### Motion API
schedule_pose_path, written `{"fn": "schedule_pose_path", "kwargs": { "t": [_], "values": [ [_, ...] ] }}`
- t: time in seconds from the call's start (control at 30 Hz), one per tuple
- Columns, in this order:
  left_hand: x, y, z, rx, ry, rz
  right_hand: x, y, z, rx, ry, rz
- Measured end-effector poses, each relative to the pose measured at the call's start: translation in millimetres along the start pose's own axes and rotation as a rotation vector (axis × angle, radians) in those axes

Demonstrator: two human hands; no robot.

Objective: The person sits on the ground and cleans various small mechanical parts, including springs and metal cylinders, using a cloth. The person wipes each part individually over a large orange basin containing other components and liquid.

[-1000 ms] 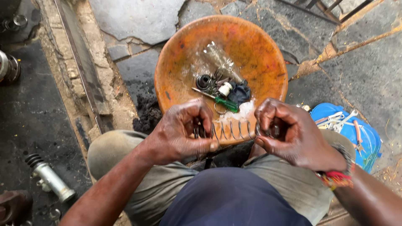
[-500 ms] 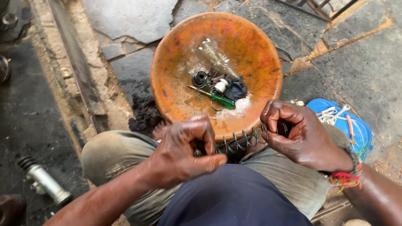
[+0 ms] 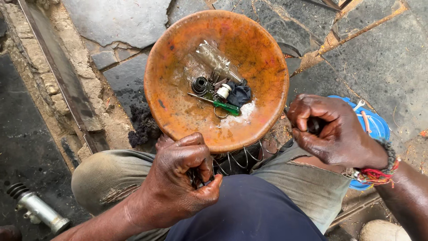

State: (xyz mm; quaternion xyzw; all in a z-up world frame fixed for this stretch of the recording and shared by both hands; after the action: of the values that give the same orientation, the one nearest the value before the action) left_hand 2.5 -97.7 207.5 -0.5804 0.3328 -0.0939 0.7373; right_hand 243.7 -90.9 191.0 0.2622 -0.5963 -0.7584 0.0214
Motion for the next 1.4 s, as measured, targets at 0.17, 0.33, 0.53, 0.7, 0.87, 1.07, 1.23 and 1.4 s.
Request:
{"fn": "schedule_pose_path", "kwargs": {
  "t": [0.17,0.33,0.53,0.7,0.87,1.07,1.23,1.4],
  "values": [
    [-3,-5,-2,0.038,-0.040,0.030,-14,3,-1,-0.027,-0.015,-0.057],
    [-7,2,-10,-0.074,-0.003,-0.002,-30,-4,-14,-0.016,0.001,-0.101],
    [-10,5,-14,0.032,0.005,0.051,-5,-5,-17,-0.045,0.032,-0.114],
    [-9,42,47,0.051,-0.052,-0.154,18,-35,36,-0.015,-0.085,0.106],
    [-32,102,81,-0.102,-0.120,-0.566,5,-72,47,-0.023,-0.230,0.212],
    [-28,178,116,-0.032,-0.300,-0.719,-1,-125,56,0.087,-0.578,0.128],
    [-25,210,123,-0.113,-0.336,-0.688,5,-171,75,0.138,-0.569,0.414],
    [-24,213,129,-0.137,-0.310,-0.670,1,-188,82,0.225,-0.437,0.614]
  ]
}}
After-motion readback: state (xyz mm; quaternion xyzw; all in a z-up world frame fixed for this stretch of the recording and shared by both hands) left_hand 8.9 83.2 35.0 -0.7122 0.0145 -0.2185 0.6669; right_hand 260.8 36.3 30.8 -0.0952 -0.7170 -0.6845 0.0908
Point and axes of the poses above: each hand's wrist, its own z-axis towards the middle knuckle, its own x-axis out of the palm, y = z × x, the point moved 8 cm from there along z, towards the middle knuckle
